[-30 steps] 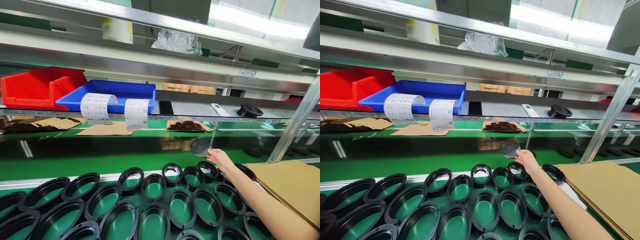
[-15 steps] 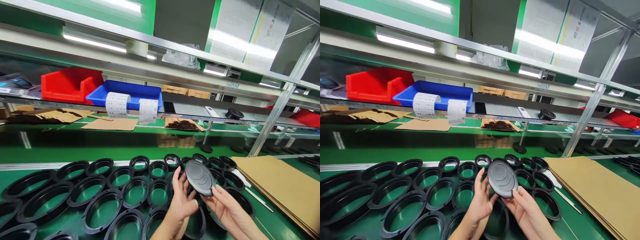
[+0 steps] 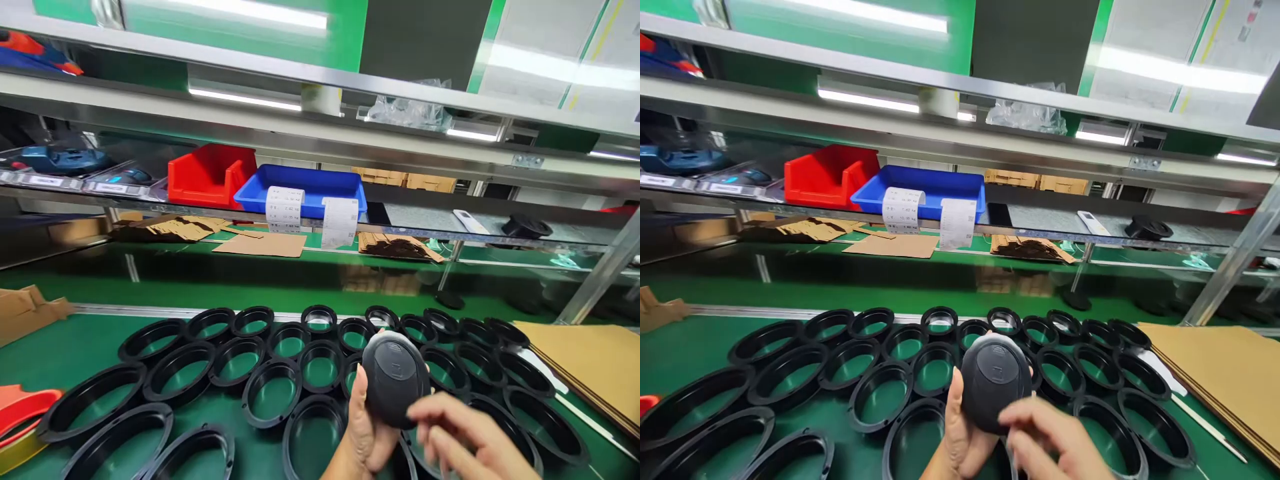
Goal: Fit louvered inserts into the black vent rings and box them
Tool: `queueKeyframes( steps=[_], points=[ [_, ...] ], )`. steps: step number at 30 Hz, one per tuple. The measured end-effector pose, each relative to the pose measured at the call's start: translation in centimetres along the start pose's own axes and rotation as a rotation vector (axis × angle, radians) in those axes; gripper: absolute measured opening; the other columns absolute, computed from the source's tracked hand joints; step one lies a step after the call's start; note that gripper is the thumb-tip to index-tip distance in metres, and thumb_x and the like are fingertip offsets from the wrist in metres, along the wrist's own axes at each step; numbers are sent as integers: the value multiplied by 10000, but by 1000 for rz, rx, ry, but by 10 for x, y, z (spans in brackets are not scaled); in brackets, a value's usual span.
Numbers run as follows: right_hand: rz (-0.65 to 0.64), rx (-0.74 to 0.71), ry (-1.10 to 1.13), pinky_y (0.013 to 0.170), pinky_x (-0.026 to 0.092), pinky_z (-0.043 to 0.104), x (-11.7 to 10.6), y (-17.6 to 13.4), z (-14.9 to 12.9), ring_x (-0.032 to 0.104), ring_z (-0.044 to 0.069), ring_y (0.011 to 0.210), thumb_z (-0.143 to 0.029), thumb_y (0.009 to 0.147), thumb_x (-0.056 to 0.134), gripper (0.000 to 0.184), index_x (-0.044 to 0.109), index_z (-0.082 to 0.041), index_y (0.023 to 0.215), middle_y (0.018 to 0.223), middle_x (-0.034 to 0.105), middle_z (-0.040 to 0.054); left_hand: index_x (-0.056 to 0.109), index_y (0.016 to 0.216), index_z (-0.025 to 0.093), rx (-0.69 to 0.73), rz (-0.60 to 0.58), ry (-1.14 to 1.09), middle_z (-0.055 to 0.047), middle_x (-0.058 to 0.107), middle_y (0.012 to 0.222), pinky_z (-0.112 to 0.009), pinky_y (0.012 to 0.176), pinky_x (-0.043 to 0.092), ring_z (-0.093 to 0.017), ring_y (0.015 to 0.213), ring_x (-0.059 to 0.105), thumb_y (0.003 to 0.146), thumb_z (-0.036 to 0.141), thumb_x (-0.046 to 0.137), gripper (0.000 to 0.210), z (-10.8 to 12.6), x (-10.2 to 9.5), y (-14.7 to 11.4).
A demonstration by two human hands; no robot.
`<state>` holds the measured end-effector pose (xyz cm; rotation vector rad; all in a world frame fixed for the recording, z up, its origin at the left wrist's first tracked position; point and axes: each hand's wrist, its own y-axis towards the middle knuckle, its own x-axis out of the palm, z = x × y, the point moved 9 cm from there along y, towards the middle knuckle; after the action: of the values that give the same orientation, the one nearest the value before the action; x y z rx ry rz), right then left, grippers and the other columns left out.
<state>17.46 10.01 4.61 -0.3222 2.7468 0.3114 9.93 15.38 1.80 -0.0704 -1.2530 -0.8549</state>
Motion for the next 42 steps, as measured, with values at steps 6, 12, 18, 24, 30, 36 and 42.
queueKeyframes(
  steps=[6, 12, 18, 24, 30, 36, 42],
  points=[
    [435, -358, -663, 1047, 410, 546, -33, 13, -27, 392, 331, 1279, -451, 1043, 471, 325, 586, -421, 1346, 1360, 453, 62, 718, 1206, 267, -42, 52, -109, -24, 643, 1332, -389, 1199, 281, -282, 1419, 382, 864, 642, 668, 510, -4, -5, -4],
    [478, -360, -595, 1086, 376, 591, -21, 22, -8, 333, 339, 1317, -475, 1075, 361, 372, 635, -312, 1266, 1371, 450, 86, 721, 1168, 326, -66, 148, -39, -5, 680, 1256, -419, 1199, 282, -278, 1396, 415, 832, 671, 685, 483, -5, -15, -7],
    [462, -363, -382, 1112, 384, 570, -27, 16, -15, 341, 331, 1337, -532, 1075, 327, 448, 683, -295, 1209, 1409, 438, 80, 721, 1156, 325, -55, 206, -10, -20, 679, 1244, -459, 1187, 292, -289, 1405, 392, 805, 714, 676, 526, -4, -10, -5],
    [463, -165, 58, 502, 559, 235, -32, 9, 15, 506, 289, 1187, -568, 1063, 355, 451, 680, -294, 1214, 1399, 428, 88, 681, 1234, 266, -183, 173, -71, -93, 638, 1311, -581, 1138, 321, -347, 1322, 476, 776, 787, 643, 695, -17, -5, -5],
    [509, -181, 26, 615, 596, 297, -36, -3, 20, 517, 290, 1157, -569, 1056, 373, 453, 690, -305, 1241, 1402, 444, 88, 661, 1245, 225, -198, 254, -168, -119, 625, 1313, -590, 1103, 370, -321, 1205, 564, 842, 805, 531, 717, -24, -16, -6],
    [565, -316, -366, 1018, 502, 533, -26, -12, 5, 363, 342, 1348, -531, 1085, 292, 461, 574, -347, 1400, 1518, 353, 63, 680, 1231, 187, -209, 321, -125, -128, 646, 1288, -481, 1117, 402, -296, 1231, 562, 885, 795, 465, 732, -24, -20, -6],
    [413, -463, -737, 1190, 230, 619, 12, -14, -1, 157, 381, 1461, -547, 1021, 523, 702, 303, -140, 1550, 1593, 225, 172, 725, 1166, 146, -217, 398, -50, -115, 676, 1258, -409, 1170, 363, -284, 1306, 525, 969, 698, 415, 663, -30, -24, -8]
  ],
)
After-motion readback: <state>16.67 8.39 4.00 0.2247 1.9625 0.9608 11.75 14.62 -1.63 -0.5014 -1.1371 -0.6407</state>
